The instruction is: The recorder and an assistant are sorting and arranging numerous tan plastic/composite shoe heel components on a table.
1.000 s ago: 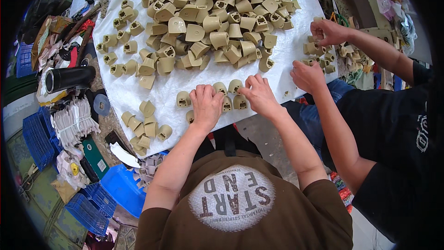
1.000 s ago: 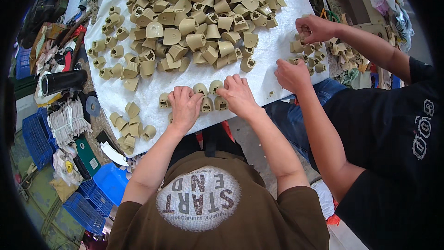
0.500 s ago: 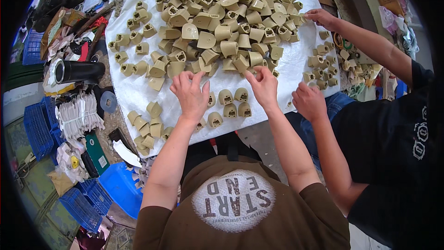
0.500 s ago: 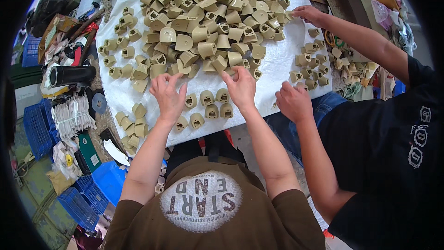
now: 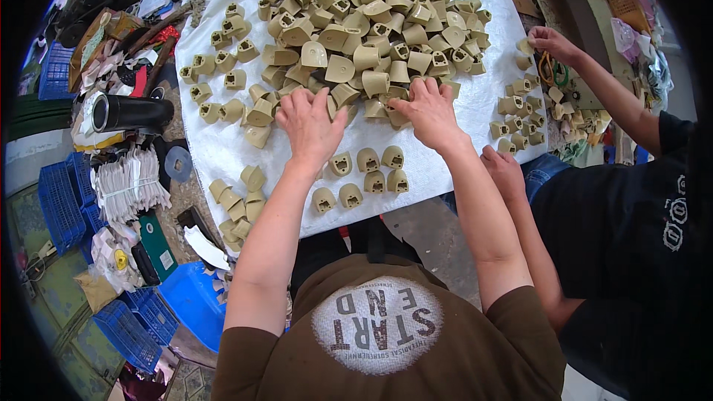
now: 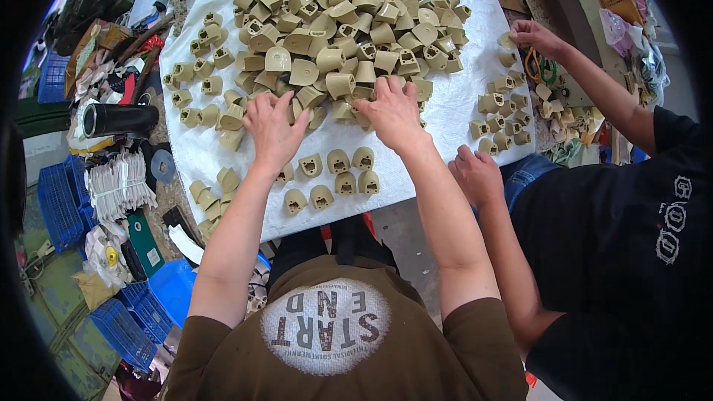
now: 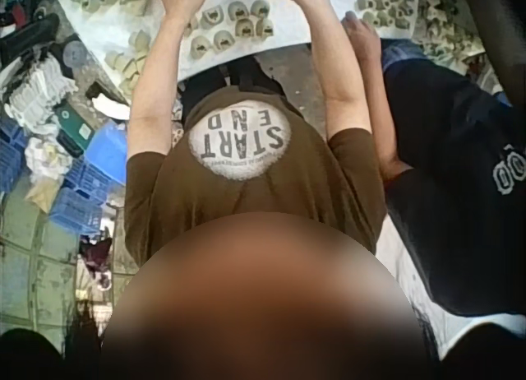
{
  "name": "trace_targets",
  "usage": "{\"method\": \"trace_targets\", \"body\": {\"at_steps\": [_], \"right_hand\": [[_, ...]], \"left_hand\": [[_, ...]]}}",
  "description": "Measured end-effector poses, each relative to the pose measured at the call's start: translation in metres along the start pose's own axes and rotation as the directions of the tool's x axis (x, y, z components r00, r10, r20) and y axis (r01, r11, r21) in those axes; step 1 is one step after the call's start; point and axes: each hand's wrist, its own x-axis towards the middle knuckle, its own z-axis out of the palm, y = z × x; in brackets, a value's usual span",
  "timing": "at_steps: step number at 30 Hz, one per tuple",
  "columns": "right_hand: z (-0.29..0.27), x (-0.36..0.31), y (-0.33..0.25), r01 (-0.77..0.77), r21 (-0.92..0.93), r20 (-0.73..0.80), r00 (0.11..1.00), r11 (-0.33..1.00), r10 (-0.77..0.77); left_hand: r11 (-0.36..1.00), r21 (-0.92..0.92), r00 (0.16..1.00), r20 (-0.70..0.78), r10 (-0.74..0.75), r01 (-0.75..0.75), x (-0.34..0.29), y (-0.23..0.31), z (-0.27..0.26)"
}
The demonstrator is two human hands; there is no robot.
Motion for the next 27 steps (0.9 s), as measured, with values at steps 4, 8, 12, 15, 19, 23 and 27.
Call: {"method": "trace_targets", "body": {"at_steps": [4,8,12,15,19,23,27], "right_hand": [[0.002,-0.002,0.002,0.094,-0.036,-0.068,0.993,0.995,-0.096],[0.012,-0.009,0.012,0.113,-0.033,-0.134,0.984,0.993,-0.117],[0.008,-0.033,0.007,0.077,0.345,-0.374,0.925,0.935,0.062],[0.006,-0.07,-0.002,-0.051,0.426,-0.325,0.923,0.903,0.205],[0.031,-0.116,-0.006,-0.193,0.35,-0.189,0.944,0.917,0.271],[0.064,-0.142,-0.008,-0.29,0.202,-0.156,0.934,0.935,0.323],[0.065,-0.151,-0.016,-0.327,0.134,-0.195,0.917,0.936,0.348]], "left_hand": [[0.996,-0.026,0.996,0.033,-0.086,0.087,0.007,0.004,0.014],[0.992,-0.091,0.996,0.031,-0.083,0.085,0.006,0.008,0.013],[0.965,-0.252,0.996,-0.069,0.056,-0.072,-0.015,0.023,-0.006],[0.936,-0.299,0.982,-0.041,0.184,-0.187,-0.051,0.034,-0.012],[0.904,-0.31,0.943,0.063,0.328,-0.294,-0.086,0.051,-0.002],[0.853,-0.371,0.899,0.092,0.428,-0.368,-0.105,0.072,0.012],[0.833,-0.318,0.854,0.111,0.508,-0.453,-0.108,0.088,0.032]]}}
